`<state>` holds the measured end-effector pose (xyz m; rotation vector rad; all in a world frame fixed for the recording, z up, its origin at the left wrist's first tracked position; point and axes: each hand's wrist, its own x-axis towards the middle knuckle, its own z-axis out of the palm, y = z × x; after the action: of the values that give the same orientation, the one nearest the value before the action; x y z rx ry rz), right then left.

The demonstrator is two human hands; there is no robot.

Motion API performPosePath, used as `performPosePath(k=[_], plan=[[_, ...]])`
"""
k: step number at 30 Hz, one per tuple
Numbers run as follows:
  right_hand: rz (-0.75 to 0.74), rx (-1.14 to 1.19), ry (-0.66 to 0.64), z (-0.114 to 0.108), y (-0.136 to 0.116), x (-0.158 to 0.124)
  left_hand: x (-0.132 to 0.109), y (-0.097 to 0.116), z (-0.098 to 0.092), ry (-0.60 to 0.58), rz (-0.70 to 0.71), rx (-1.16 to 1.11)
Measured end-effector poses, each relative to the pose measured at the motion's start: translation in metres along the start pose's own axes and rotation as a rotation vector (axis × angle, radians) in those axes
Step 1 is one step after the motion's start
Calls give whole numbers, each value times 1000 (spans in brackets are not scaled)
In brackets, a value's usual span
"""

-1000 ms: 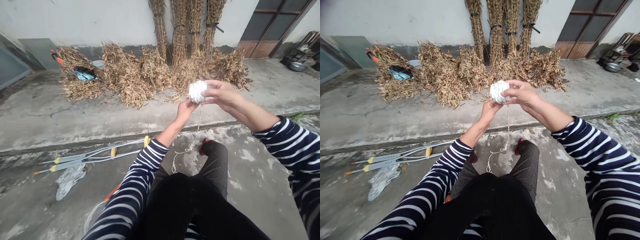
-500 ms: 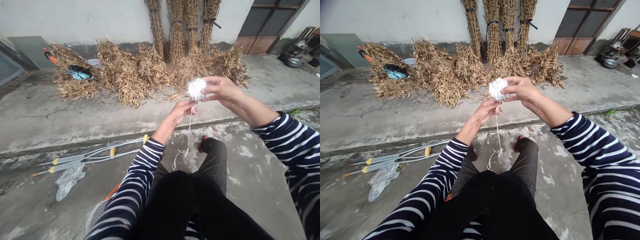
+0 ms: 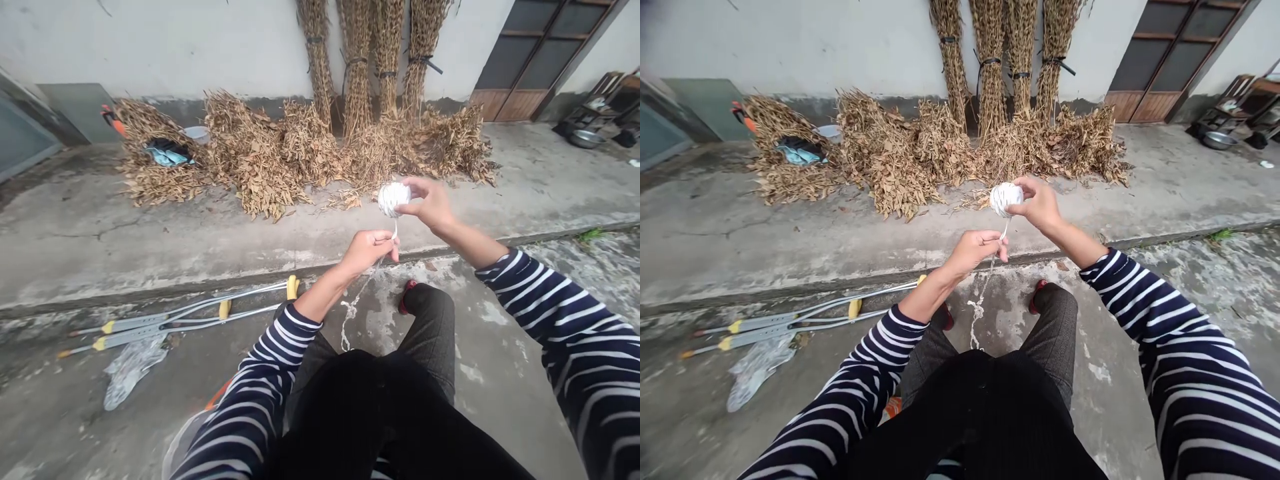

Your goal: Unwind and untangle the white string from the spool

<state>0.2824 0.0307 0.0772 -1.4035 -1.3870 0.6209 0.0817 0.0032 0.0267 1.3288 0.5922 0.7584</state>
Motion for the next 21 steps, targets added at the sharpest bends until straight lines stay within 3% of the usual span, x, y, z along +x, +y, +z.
performPosePath(k=[9,15,21], plan=[[-188,-176,-163,9,28,-26,12,48,-38,-109,20,233],[-173,-91,-327,15,34,-36,28,54,-57,-12,-52,210],[-148,-126,-471,18,27,-43,37,53,-71,-30,-143,331]])
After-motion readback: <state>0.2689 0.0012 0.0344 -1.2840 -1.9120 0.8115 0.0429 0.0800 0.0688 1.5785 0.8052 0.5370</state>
